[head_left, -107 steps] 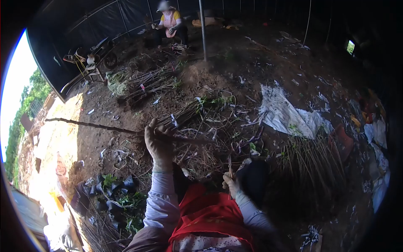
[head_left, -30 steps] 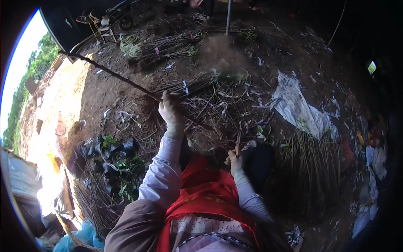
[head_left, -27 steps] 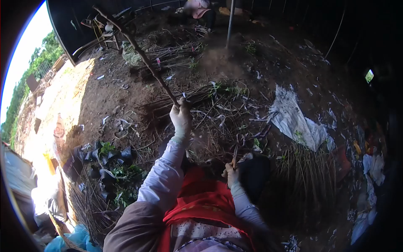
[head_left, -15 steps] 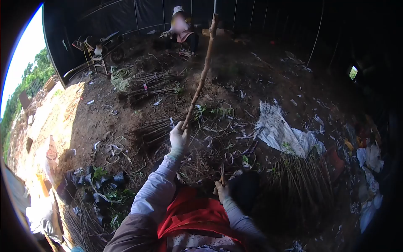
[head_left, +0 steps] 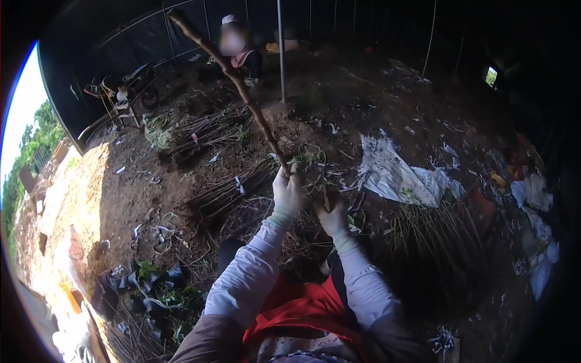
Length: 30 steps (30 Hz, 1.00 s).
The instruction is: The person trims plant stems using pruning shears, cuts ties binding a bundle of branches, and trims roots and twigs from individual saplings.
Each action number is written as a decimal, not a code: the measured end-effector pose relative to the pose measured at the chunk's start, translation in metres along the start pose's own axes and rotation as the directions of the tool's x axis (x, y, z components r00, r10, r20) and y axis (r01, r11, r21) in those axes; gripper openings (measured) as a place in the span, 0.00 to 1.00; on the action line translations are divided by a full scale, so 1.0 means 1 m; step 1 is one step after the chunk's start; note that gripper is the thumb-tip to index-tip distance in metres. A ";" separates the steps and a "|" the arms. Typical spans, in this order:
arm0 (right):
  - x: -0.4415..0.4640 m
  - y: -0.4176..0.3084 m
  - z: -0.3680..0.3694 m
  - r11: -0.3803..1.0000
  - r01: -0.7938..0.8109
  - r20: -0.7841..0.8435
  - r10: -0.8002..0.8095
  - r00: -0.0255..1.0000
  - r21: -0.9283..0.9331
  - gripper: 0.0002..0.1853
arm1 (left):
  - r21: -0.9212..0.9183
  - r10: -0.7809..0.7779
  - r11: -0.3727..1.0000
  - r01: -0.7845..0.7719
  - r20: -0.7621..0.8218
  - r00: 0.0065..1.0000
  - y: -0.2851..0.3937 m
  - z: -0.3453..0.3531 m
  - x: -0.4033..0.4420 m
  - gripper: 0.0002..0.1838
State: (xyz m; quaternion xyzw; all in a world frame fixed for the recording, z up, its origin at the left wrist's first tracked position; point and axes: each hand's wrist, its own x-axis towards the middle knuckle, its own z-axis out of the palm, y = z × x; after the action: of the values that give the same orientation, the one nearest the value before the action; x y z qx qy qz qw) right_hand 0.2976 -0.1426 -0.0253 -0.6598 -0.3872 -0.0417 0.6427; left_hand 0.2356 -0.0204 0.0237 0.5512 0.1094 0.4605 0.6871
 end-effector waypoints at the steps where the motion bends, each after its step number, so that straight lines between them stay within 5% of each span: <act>1: 0.018 -0.010 -0.006 0.983 0.141 0.011 -0.141 0.990 -0.120 0.11 | -0.097 -0.001 0.995 -0.003 -0.042 0.999 0.022 0.022 -0.002 0.10; 3: 0.041 -0.042 -0.012 0.901 0.363 0.069 -0.357 0.932 -0.239 0.12 | -0.305 -0.085 0.949 0.080 -0.002 0.996 0.030 0.032 0.000 0.10; 7: 0.040 -0.047 -0.032 0.880 0.298 0.222 -0.228 0.948 -0.370 0.11 | -0.684 -0.266 0.683 0.255 0.092 0.960 0.006 0.026 0.011 0.15; 9: 0.036 -0.032 -0.042 0.851 0.277 0.241 -0.185 0.953 -0.446 0.12 | -0.160 -0.011 0.986 0.046 0.213 0.977 -0.010 0.010 0.000 0.17; 10: 0.031 -0.020 -0.051 0.833 0.249 0.233 -0.149 0.961 -0.493 0.12 | -0.036 -0.048 0.998 0.060 0.267 0.963 -0.013 0.005 -0.009 0.17; 11: 0.028 -0.002 -0.061 0.818 0.286 0.182 -0.224 0.957 -0.498 0.12 | -0.053 -0.263 0.957 0.287 0.265 0.927 -0.015 -0.003 -0.018 0.17; 13: 0.013 0.019 -0.094 0.728 0.068 0.113 0.014 0.993 -0.682 0.17 | -0.037 -0.547 0.821 0.570 0.234 0.803 -0.021 -0.024 -0.034 0.17; 15: -0.008 0.043 -0.134 0.557 -0.017 0.005 0.037 0.999 -0.831 0.18 | -0.079 -0.579 0.782 0.618 0.273 0.768 -0.041 -0.065 -0.043 0.10; 16: -0.020 0.042 -0.157 0.534 -0.187 -0.060 0.245 0.968 -0.825 0.17 | -0.052 -0.589 0.778 0.626 0.286 0.756 -0.047 -0.085 -0.049 0.09; 17: -0.033 0.049 -0.184 0.474 -0.196 -0.093 0.233 0.968 -0.859 0.17 | -0.224 -0.683 0.684 0.695 0.140 0.717 -0.048 -0.098 -0.058 0.08; 19: -0.053 0.050 -0.242 0.345 -0.251 -0.171 0.247 0.954 -0.904 0.17 | -0.365 -0.748 0.585 0.724 0.100 0.656 -0.071 -0.147 -0.072 0.08; 22: -0.078 0.051 -0.333 0.074 -0.261 -0.253 0.107 0.962 -0.962 0.16 | -0.119 -0.596 0.774 0.622 0.194 0.779 -0.124 -0.224 -0.102 0.07; 24: -0.083 0.048 -0.379 -0.097 -0.282 -0.287 0.038 0.957 -0.954 0.15 | 0.284 -0.521 0.847 0.450 0.270 0.810 -0.115 -0.213 -0.100 0.04; 26: -0.073 0.040 -0.385 -0.116 -0.348 -0.349 -0.015 0.937 -0.930 0.16 | 0.577 -0.415 0.809 0.111 0.427 0.803 -0.132 -0.193 -0.091 0.03; 28: -0.065 0.052 -0.355 0.140 -0.340 -0.347 -0.026 0.937 -0.930 0.16 | 0.759 -0.388 0.604 -0.242 0.546 0.743 -0.170 -0.172 -0.096 0.04; 29: -0.060 0.049 -0.325 0.329 -0.249 -0.265 -0.004 0.964 -0.911 0.13 | 0.757 -0.398 0.625 -0.190 0.519 0.756 -0.162 -0.147 -0.097 0.06; 30: -0.054 0.044 -0.286 0.557 -0.136 -0.198 -0.053 0.979 -0.819 0.12 | 0.664 -0.454 0.745 0.066 0.431 0.780 -0.142 -0.112 -0.100 0.08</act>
State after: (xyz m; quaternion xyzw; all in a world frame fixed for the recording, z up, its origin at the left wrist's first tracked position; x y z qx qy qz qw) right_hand 0.4113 -0.4132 -0.0418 -0.8855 -0.2398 -0.2694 0.2930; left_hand 0.1795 -0.0183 -0.1752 0.8327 0.1233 0.1073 0.5291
